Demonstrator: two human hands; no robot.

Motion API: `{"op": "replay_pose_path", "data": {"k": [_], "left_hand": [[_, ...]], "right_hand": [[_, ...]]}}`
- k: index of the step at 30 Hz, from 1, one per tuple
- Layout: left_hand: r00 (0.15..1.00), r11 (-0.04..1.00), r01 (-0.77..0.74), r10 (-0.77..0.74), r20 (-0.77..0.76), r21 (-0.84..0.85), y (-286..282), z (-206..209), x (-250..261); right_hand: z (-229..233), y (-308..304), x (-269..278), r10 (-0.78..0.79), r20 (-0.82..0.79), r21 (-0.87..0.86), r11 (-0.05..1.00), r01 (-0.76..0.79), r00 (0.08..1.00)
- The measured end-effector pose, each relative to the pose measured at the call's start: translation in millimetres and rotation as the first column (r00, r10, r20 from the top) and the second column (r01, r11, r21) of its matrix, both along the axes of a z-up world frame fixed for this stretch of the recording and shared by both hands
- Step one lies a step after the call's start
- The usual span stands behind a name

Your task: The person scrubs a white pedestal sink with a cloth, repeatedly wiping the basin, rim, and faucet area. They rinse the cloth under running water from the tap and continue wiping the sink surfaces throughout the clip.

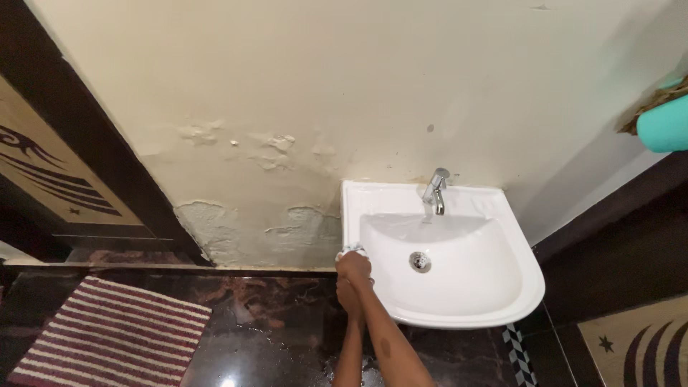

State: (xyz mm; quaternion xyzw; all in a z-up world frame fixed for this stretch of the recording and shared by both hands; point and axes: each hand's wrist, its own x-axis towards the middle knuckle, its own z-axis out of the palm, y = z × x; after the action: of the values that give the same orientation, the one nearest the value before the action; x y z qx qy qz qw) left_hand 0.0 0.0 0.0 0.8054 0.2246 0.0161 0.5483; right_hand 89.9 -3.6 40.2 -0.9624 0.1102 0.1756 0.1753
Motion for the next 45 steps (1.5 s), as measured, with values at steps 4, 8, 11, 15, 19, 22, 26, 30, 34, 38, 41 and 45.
{"op": "replay_pose_path", "data": {"k": [4,8,11,15,19,22,26,30,34,38,41,45], "left_hand": [[0.980,0.993,-0.114,0.110,0.163,0.015,-2.7,5.5,-1.0],[0.944,0.973,-0.207,0.227,0.239,-0.103,0.0,21.7,-0.9],[0.946,0.973,-0.192,0.219,0.239,-0.129,5.2,38.4,-10.0],[0.922,0.964,-0.212,0.251,0.294,-0.158,5.7,42.7,-4.8],[0.940,0.972,-0.190,0.221,0.260,-0.140,10.1,23.9,9.1],[0.940,0.977,-0.188,0.210,0.271,-0.103,9.0,11.6,8.1],[0.979,0.985,-0.157,0.164,0.119,-0.068,9.4,13.7,8.7],[0.968,0.983,-0.164,0.177,0.177,-0.089,6.7,25.3,-1.1],[0.964,0.981,-0.180,0.190,0.183,-0.072,9.8,33.9,2.1],[0.976,0.984,-0.177,0.175,0.127,0.004,14.7,33.7,-2.9],[0.984,0.985,-0.166,0.162,0.074,0.054,12.0,29.2,4.1],[0.982,0.980,-0.183,0.179,0.060,0.072,11.7,26.8,6.2]], "right_hand": [[-16.8,-2.8,37.7,0.018,-0.063,-0.073,0.997,-0.023,0.998],[-16.8,5.8,76.4,0.016,0.051,-0.138,0.990,-0.009,0.999],[-8.9,13.8,100.4,-0.029,0.105,-0.127,0.991,0.042,0.994],[17.1,26.6,115.6,-0.148,0.132,-0.144,0.975,0.167,0.980],[20.9,17.9,84.3,-0.065,0.176,-0.136,0.987,0.090,0.982],[0.6,4.9,66.3,0.017,0.185,-0.146,0.989,0.010,0.983],[-5.2,-4.5,33.2,0.109,0.017,-0.159,0.982,-0.105,0.994],[0.5,-9.7,0.6,0.158,-0.053,-0.154,0.974,-0.165,0.986],[1.0,-7.8,10.1,0.121,-0.101,-0.115,0.984,-0.132,0.988],[-15.7,-3.2,32.2,0.035,-0.004,-0.070,0.997,-0.035,0.999],[-22.8,0.6,68.2,0.027,0.023,-0.115,0.993,-0.024,0.999],[-17.6,7.7,111.5,0.078,0.068,-0.169,0.983,-0.066,0.995]]}}
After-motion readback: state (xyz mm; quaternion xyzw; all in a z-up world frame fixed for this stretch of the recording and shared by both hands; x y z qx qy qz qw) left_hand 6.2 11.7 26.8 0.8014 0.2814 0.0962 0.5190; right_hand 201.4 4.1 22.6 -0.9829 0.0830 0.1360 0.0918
